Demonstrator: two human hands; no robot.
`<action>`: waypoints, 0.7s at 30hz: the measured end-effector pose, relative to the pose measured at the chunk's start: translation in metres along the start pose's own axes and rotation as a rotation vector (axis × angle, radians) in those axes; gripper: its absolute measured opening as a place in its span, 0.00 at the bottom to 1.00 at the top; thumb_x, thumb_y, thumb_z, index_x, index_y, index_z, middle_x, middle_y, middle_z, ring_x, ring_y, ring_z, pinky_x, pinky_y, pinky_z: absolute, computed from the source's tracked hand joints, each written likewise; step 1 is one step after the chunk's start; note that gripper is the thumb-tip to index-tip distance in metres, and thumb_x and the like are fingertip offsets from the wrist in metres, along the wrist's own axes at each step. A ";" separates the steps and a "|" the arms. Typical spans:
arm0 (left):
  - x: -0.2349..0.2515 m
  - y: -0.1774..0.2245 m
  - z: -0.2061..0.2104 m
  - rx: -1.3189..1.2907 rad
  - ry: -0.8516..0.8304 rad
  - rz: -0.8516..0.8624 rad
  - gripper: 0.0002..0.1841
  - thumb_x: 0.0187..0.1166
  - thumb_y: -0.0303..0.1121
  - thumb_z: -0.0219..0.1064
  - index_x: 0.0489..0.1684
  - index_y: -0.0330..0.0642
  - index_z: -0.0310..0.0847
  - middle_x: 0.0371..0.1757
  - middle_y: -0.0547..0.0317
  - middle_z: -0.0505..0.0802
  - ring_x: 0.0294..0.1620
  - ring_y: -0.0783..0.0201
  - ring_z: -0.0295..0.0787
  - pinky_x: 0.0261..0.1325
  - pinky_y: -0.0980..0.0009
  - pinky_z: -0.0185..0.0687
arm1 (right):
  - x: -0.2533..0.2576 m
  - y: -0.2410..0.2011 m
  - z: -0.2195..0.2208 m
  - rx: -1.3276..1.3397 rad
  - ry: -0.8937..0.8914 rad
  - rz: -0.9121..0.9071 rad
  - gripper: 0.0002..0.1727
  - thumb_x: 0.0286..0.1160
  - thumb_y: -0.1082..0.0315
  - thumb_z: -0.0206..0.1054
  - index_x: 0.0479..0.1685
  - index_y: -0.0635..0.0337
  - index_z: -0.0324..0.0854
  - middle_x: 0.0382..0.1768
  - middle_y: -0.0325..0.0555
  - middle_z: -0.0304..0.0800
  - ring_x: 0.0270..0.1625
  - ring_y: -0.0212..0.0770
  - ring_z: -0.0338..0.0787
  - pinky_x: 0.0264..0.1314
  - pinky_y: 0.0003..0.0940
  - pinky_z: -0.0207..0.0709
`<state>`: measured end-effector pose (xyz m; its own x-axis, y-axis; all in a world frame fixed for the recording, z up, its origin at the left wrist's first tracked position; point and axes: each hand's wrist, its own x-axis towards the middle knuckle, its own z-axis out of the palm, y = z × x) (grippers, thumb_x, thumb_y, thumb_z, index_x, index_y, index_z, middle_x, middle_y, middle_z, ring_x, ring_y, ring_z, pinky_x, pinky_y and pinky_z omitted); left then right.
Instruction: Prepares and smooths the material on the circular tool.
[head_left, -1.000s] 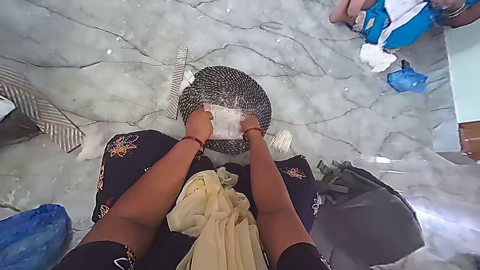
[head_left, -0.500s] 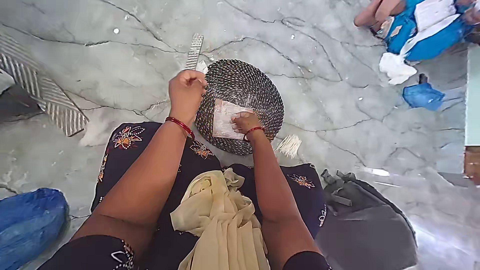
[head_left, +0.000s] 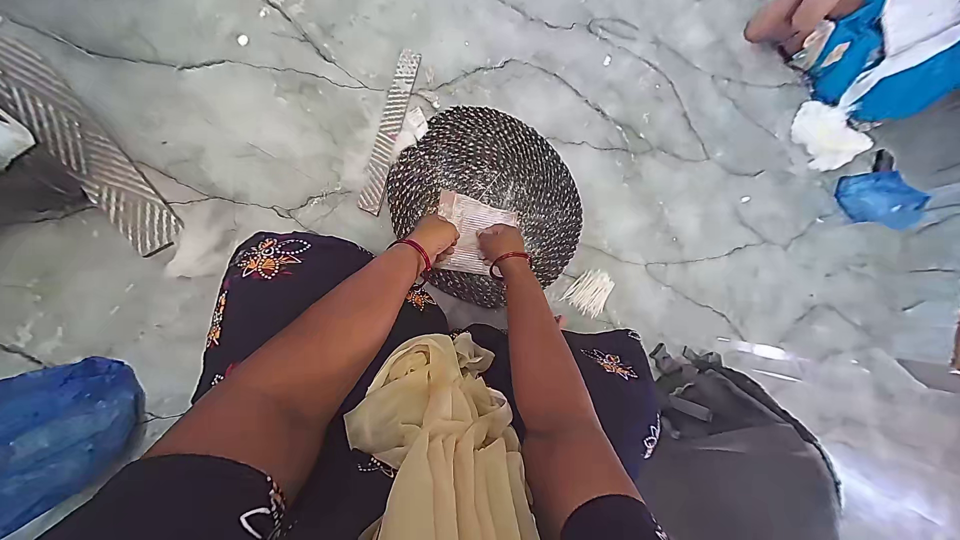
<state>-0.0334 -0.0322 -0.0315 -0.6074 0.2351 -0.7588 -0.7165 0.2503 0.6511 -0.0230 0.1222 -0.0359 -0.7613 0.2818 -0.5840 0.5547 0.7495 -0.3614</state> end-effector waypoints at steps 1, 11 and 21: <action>0.001 -0.001 0.000 -0.003 0.002 0.001 0.15 0.87 0.28 0.56 0.66 0.33 0.76 0.46 0.51 0.86 0.33 0.67 0.79 0.37 0.71 0.77 | 0.001 0.001 -0.001 0.002 0.000 0.013 0.21 0.90 0.57 0.58 0.58 0.66 0.87 0.52 0.61 0.93 0.55 0.56 0.92 0.64 0.58 0.79; 0.002 0.000 -0.001 0.025 -0.005 0.046 0.16 0.88 0.29 0.56 0.69 0.32 0.75 0.53 0.46 0.87 0.43 0.62 0.83 0.48 0.66 0.80 | -0.009 -0.001 -0.012 -0.155 0.208 0.155 0.21 0.87 0.56 0.61 0.66 0.62 0.83 0.65 0.65 0.88 0.70 0.64 0.87 0.67 0.67 0.77; 0.001 0.001 -0.002 0.029 -0.028 0.050 0.16 0.88 0.29 0.56 0.69 0.32 0.76 0.52 0.46 0.88 0.44 0.61 0.83 0.49 0.64 0.80 | -0.008 -0.005 -0.005 -0.231 0.041 -0.064 0.18 0.78 0.57 0.72 0.58 0.61 0.88 0.59 0.61 0.91 0.66 0.62 0.88 0.67 0.67 0.76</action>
<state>-0.0357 -0.0338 -0.0317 -0.6319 0.2738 -0.7251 -0.6754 0.2643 0.6884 -0.0214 0.1193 -0.0263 -0.8080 0.2499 -0.5336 0.4169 0.8824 -0.2181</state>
